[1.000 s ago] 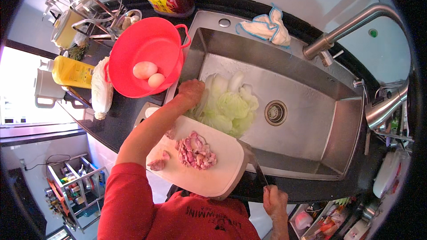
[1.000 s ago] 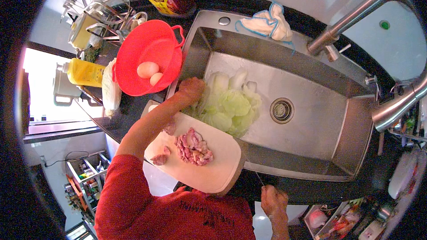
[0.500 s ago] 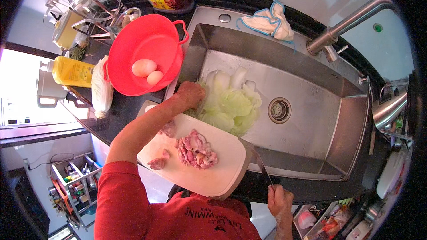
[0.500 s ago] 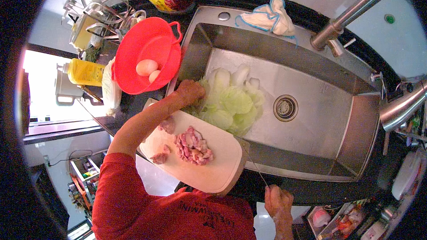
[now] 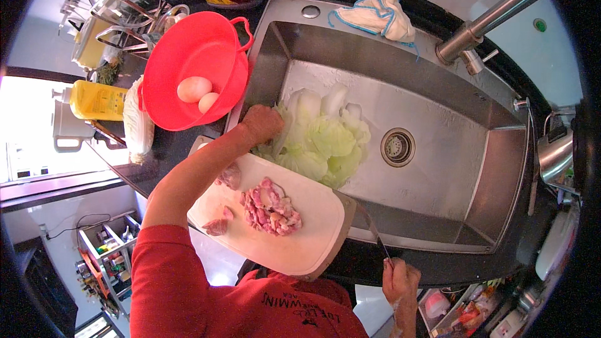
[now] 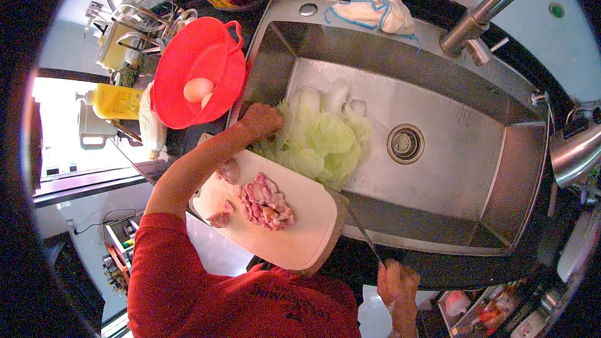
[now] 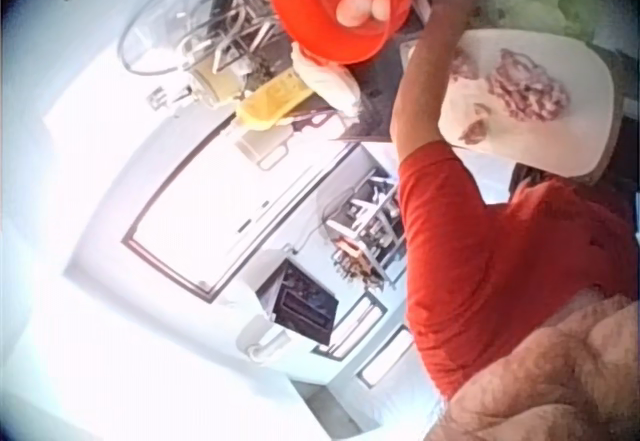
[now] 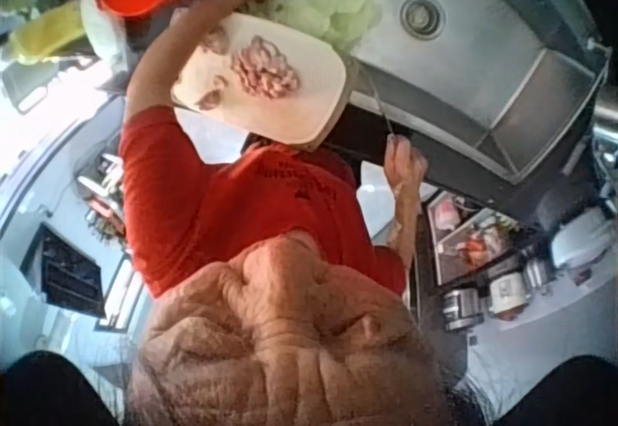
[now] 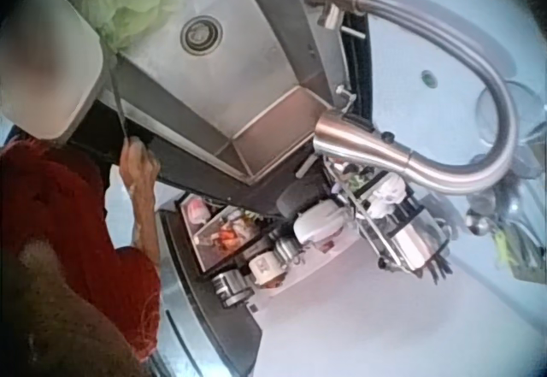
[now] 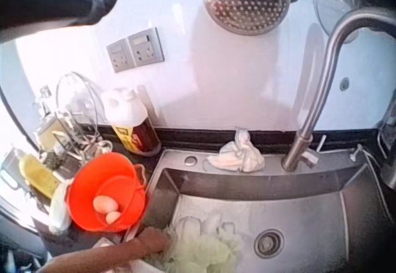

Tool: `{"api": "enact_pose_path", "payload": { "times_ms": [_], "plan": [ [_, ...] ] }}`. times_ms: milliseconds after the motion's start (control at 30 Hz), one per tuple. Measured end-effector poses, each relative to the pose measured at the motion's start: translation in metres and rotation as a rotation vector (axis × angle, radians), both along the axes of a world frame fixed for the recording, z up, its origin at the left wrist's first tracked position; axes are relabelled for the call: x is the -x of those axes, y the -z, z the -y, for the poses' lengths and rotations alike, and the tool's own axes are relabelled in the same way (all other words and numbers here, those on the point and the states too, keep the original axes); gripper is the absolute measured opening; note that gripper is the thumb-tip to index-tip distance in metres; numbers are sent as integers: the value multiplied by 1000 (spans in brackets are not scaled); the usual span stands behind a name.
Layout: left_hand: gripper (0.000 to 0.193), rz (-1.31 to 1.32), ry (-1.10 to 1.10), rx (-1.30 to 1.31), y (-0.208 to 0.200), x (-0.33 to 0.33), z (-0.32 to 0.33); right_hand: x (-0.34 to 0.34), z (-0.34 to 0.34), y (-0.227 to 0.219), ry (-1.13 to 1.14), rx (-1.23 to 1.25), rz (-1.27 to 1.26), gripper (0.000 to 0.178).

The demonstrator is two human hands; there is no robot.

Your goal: The person chops raw meat into small pieces on a white cutting board using a cleaver. After chopping, they gather the meat and transfer it into a small metal bowl.

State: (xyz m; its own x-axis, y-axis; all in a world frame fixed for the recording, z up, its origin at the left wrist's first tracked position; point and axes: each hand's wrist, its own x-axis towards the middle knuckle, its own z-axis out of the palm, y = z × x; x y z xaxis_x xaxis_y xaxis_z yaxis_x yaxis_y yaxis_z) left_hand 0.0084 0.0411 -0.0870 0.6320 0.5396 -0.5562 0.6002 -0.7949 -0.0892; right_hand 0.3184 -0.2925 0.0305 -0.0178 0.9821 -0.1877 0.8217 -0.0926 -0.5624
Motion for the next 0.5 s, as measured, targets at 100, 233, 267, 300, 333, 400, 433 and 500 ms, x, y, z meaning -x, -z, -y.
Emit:
{"api": "enact_pose_path", "payload": {
  "times_ms": [100,233,267,300,333,400,433,500],
  "plan": [
    [12,72,-30,4,1,2,-1,-2,-1,-2,-11,-3,0,9],
    [8,320,-144,137,-9,8,-4,-5,-1,-5,-24,-26,15,9],
    [8,343,-204,184,-14,6,-5,-6,-2,-7,-29,-37,5,9],
    [9,363,-268,227,-21,4,-6,-6,-3,-8,-32,-54,31,9],
    [10,381,-334,273,-28,2,-5,-5,-3,-9,-37,-66,55,10],
    [12,530,-423,271,-47,-2,0,-4,-3,-14,-51,-87,84,11],
    [13,608,-469,265,-57,-4,4,-5,-4,-16,-61,-97,93,11],
    [14,806,-466,251,-80,-4,16,-7,-5,-17,-65,-126,42,12]
  ]
}}
